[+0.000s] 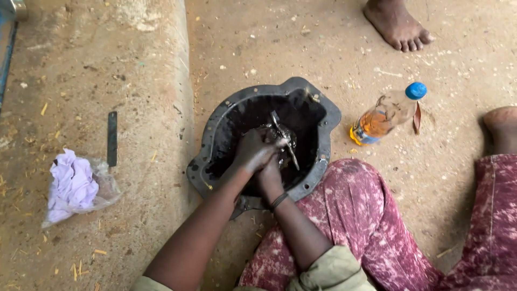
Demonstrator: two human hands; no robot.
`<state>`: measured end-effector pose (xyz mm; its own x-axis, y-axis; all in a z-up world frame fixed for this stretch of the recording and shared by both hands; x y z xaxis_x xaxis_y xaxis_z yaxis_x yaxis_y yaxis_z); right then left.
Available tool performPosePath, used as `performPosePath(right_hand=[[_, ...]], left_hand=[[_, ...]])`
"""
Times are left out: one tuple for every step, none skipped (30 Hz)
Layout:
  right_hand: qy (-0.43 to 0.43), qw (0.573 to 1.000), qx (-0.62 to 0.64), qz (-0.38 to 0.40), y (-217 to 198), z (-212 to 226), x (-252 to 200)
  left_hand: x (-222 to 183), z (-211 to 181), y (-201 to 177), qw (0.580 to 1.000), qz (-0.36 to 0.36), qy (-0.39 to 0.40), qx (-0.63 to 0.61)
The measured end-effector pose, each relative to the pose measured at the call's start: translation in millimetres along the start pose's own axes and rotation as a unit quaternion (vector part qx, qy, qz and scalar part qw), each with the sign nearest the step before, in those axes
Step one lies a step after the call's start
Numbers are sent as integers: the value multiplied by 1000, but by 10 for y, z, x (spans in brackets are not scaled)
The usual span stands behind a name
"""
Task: Cleaning mechanical components with a solvent and cloth.
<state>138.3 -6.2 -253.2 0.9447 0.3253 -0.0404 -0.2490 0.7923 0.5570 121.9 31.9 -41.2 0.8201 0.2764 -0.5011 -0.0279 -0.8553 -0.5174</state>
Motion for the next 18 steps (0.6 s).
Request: performPosePath(right_hand=[[-73, 976, -207, 13, 261, 495, -118], [-138, 904, -403, 23, 534, 933, -320], [-136, 906, -401, 20, 552, 1016, -330], [-134, 892, -432, 25, 591, 1090, -345], [-133, 876, -462, 31, 629, 1166, -359], [-134, 877, -461, 24, 587, 1160, -345], [-128, 878, -458, 50, 599, 1111, -340], [-119, 880, -453, 80, 627, 1029, -386], [-118, 881, -452, 77, 609, 956, -437], [-107, 882, -447, 109, 644, 835, -526], [-97, 881, -441, 141, 687, 720, -623], [-100, 881, -441, 139, 691, 712, -608], [-97, 878, -438, 169, 747, 670, -613], [-94, 873, -436, 200, 780, 632, -613], [-97, 871, -438, 198, 822, 731, -573], [-90, 868, -435, 220, 905, 769, -622], [-84, 865, -432, 242, 986, 807, -670], [-82, 866, -431, 241, 1115, 1006, -700]], left_hand=[[-50, -108, -162, 997, -52, 25, 50], [-140, -185, -282, 989, -98, 47, 100], [-136, -16, -185, 989, -96, 45, 104], [-174, -5, -161, 983, -131, 121, 52], [-242, 18, -148, 967, -163, 197, 1], [-392, -67, -145, 967, -159, 201, 4], [-673, -317, -226, 926, -227, 290, 87], [-1022, -508, -252, 867, -289, 370, 166], [-1130, -574, -289, 867, -286, 370, 168], [-1382, -733, -279, 805, -331, 419, 261], [-1637, -874, -239, 728, -370, 460, 349], [-1521, -788, -333, 725, -371, 463, 348], [-1316, -686, -302, 791, -233, 499, 267], [-1155, -589, -235, 831, -87, 521, 176], [-1007, -494, -238, 828, -89, 525, 175], [-951, -382, -221, 808, -95, 551, 184], [-893, -265, -201, 788, -101, 577, 192], [-934, -303, -132, 788, -99, 576, 192]])
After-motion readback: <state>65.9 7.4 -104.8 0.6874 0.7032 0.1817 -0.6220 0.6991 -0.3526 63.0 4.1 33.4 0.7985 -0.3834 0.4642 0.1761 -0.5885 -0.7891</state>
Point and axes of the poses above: each hand's wrist, its own x-axis towards the middle knuckle, its own y-axis out of the palm, z = x × y, the point moved 10 cm from there along x, towards the middle knuckle, and after that the axes turned 4 degrees about -z, right-handed, at the moved point
